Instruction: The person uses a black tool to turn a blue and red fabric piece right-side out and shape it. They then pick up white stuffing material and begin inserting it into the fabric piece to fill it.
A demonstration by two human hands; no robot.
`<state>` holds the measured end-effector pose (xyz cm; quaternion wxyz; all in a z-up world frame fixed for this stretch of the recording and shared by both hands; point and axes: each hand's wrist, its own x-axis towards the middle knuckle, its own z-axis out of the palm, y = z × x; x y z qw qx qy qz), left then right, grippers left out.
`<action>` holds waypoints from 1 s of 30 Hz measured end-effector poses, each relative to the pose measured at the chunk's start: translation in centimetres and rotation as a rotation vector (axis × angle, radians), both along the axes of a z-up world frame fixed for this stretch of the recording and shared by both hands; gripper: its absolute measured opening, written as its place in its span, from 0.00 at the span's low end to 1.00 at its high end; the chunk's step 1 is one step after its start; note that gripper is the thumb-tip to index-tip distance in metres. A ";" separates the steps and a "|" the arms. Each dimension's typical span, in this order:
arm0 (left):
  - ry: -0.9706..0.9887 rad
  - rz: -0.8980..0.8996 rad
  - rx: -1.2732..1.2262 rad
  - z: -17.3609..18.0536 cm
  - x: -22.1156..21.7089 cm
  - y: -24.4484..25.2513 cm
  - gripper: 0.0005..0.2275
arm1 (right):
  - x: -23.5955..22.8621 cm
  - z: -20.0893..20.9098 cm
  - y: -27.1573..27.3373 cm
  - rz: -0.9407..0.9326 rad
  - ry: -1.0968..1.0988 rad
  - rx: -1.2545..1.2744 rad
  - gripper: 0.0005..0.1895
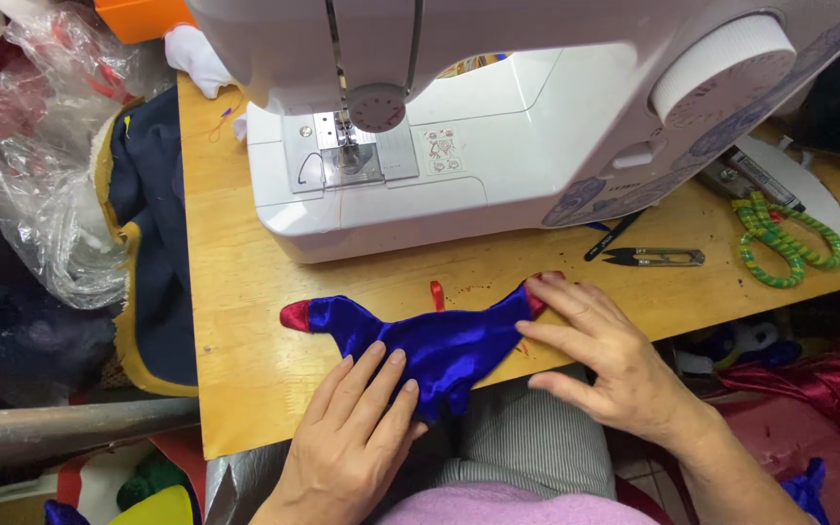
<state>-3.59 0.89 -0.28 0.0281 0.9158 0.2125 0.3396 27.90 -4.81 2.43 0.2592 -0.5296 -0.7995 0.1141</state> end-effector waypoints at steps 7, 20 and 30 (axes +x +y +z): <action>-0.156 0.047 0.047 0.0 0.3 -1.1 0.07 | -5.9 1.9 -1.1 -0.155 0.114 0.314 0.06; 0.065 0.197 -0.076 1.5 -1.7 1.5 0.23 | -9.7 -0.1 1.5 0.149 -0.098 0.160 0.26; 0.001 0.247 -0.140 1.3 -6.1 2.1 0.20 | -9.2 -1.5 2.5 0.145 -0.475 0.159 0.45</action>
